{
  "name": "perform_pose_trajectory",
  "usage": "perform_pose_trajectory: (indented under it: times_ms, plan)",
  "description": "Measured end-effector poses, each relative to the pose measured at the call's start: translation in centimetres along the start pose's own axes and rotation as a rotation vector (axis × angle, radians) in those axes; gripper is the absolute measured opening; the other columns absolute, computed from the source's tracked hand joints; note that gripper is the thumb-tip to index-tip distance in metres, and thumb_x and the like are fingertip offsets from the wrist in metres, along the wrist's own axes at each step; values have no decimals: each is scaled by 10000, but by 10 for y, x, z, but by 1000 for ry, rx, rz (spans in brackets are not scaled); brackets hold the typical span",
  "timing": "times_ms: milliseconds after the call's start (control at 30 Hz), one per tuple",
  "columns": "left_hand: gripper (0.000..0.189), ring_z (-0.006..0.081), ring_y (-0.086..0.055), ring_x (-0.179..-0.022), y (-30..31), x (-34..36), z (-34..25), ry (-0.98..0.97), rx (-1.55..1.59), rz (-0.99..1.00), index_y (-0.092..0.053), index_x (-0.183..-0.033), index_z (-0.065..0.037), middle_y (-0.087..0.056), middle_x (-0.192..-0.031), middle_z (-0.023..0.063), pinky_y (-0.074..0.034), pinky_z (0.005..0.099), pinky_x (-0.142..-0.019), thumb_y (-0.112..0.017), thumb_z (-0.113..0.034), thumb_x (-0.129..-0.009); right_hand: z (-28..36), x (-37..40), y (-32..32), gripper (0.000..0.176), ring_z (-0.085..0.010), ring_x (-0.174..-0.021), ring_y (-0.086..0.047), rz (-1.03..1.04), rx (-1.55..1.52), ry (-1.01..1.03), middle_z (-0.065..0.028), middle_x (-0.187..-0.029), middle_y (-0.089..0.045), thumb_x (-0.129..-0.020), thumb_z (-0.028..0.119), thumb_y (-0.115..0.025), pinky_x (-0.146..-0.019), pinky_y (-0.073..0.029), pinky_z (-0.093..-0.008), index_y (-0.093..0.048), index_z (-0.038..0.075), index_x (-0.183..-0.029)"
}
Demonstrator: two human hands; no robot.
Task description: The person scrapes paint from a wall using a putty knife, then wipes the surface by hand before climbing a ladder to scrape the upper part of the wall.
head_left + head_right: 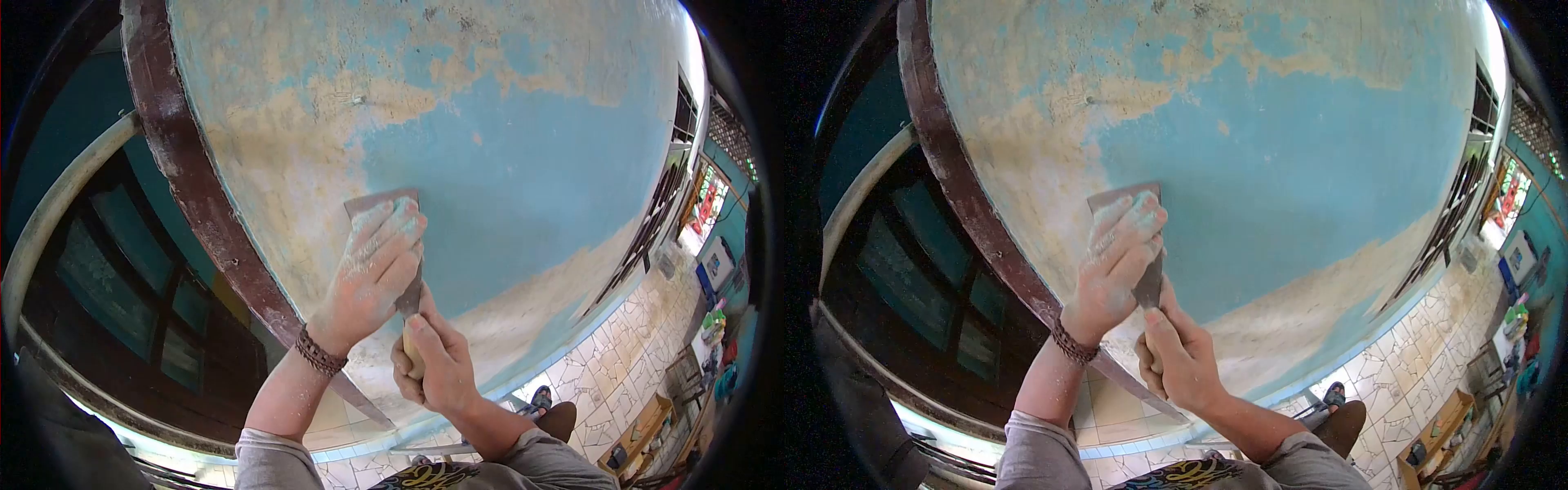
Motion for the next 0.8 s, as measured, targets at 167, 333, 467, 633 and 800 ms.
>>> perform_pose_trajectory:
  times_ms: [167, 333, 467, 633, 800]
  plan:
    - [162, 356, -540, -1267, 10, -16, 6, -37, 4, -26, -603, -915, 21, -626, -1221, 170, -417, 525, -1078, -653, 1, -763, 4, -6, -6, 491, -92, -392, -413, -3, -39, -15, -43, -679, -495, -1063, 314, -403, -335, -299, -230, -281, 204, -1525]
    - [155, 356, -536, -1269, 3, -7, 4, -33, 13, 4, -600, -921, 21, -622, -1226, 162, -415, 519, -1083, -646, 8, -774, 3, -1, -2, 386, -80, -390, -403, -38, -71, 10, -48, -688, -517, -1059, 316, -432, -332, -293, -228, -454, 112, -1386]
    - [160, 356, -529, -1276, 10, -25, 8, -38, 14, -41, -601, -930, 22, -616, -1246, 146, -411, 523, -1088, -641, 13, -775, 23, -6, -7, 450, -82, -380, -393, -28, -31, 30, -45, -683, -509, -1060, 315, -420, -327, -285, -228, -389, 131, -1469]
    - [192, 357, -511, -1291, 2, -17, 11, -47, -18, -1, -603, -967, 19, -609, -1263, 139, -409, 516, -1091, -630, 28, -778, 21, -8, -8, 510, -82, -376, -381, 7, -36, 65, -39, -676, -498, -1061, 319, -415, -324, -281, -228, -313, 159, -1534]
    - [162, 357, -521, -1284, 14, -39, 15, -24, -6, -34, -613, -954, -1, -623, -1262, 132, -409, 497, -1089, -635, 25, -796, 45, -11, -19, 510, -80, -380, -377, 12, -29, 91, -38, -693, -501, -1064, 326, -404, -331, -285, -226, -306, 171, -1541]
Point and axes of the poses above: each hand's wrist, its own x-axis away from the middle knuckle, its own y-axis out of the back of the hand, z = x × y, the point moved 9 cm from there along -x, towards the middle knuckle
